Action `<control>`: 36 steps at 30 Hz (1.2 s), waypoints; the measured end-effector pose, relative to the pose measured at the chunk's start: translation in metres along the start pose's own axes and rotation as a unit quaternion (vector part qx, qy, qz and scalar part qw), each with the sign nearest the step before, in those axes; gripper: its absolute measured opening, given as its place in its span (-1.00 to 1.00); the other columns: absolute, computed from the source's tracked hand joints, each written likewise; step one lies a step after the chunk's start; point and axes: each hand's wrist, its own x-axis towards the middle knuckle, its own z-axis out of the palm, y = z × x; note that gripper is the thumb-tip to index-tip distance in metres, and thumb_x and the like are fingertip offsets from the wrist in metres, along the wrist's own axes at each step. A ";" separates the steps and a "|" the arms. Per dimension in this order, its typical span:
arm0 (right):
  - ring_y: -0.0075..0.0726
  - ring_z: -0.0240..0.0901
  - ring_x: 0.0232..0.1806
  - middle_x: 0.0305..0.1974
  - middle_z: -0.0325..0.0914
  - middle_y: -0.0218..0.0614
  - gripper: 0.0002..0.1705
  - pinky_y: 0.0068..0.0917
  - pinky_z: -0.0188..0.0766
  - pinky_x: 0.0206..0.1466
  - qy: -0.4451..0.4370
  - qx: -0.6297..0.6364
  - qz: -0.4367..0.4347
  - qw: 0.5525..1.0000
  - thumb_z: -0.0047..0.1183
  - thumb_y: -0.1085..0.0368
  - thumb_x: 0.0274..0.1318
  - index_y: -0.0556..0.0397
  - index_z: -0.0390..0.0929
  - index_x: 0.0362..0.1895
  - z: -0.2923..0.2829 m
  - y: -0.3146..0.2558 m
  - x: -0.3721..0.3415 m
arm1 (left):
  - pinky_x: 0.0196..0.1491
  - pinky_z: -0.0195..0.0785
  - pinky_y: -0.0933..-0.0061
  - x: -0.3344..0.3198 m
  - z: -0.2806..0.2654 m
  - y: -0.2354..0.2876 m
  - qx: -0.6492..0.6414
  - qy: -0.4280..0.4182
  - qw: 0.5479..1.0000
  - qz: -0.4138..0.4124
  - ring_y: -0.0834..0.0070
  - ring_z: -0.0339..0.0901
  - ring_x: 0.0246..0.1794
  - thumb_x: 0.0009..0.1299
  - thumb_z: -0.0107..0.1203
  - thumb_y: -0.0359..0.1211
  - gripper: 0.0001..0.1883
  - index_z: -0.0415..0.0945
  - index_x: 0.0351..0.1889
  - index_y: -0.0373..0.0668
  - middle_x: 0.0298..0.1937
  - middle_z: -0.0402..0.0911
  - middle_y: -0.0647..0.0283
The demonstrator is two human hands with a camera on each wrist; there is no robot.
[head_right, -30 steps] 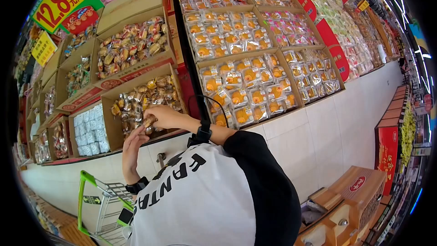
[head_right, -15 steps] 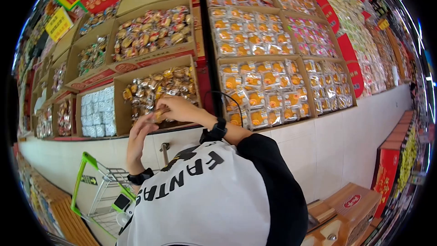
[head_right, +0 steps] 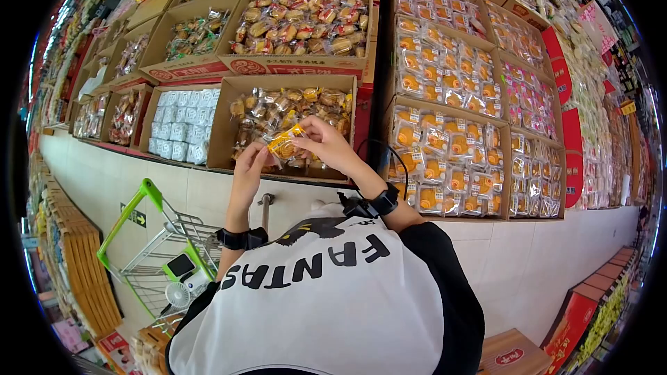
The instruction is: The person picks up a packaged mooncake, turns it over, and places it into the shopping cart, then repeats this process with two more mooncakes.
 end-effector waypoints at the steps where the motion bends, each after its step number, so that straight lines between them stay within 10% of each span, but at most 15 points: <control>1: -0.63 0.35 -0.37 -0.39 0.40 -0.39 -0.81 -0.67 0.34 -0.37 0.008 0.011 0.016 1.000 -0.08 0.29 0.07 0.08 0.28 -0.26 0.001 0.000 -0.001 | -0.23 0.26 0.66 0.000 0.000 -0.002 0.003 -0.017 1.000 0.007 0.66 0.37 -0.39 0.32 -0.14 -0.41 -0.89 0.32 -0.32 -0.27 -0.43 0.39 0.37; 16: -0.64 -0.03 -0.57 -0.64 0.05 -0.51 -0.72 -0.64 0.00 -0.50 0.037 -0.122 -0.076 0.989 -0.26 0.16 0.17 0.08 0.23 -0.49 -0.001 0.003 -0.002 | -0.32 0.22 0.69 -0.010 0.005 0.011 -0.112 -0.068 0.991 -0.027 0.71 0.33 -0.44 0.27 -0.08 -0.46 -0.92 0.28 -0.46 -0.19 -0.48 0.39 0.41; 36: -0.63 0.25 -0.71 -0.68 0.27 -0.45 -0.75 -0.66 0.23 -0.68 0.013 -0.094 -0.059 0.994 -0.25 0.21 0.16 0.09 0.27 -0.48 -0.003 0.001 -0.001 | -0.29 0.15 0.73 -0.020 -0.002 0.014 -0.073 -0.102 0.992 -0.007 0.75 0.27 -0.37 0.21 -0.02 -0.53 -0.93 0.31 -0.42 -0.22 -0.43 0.34 0.43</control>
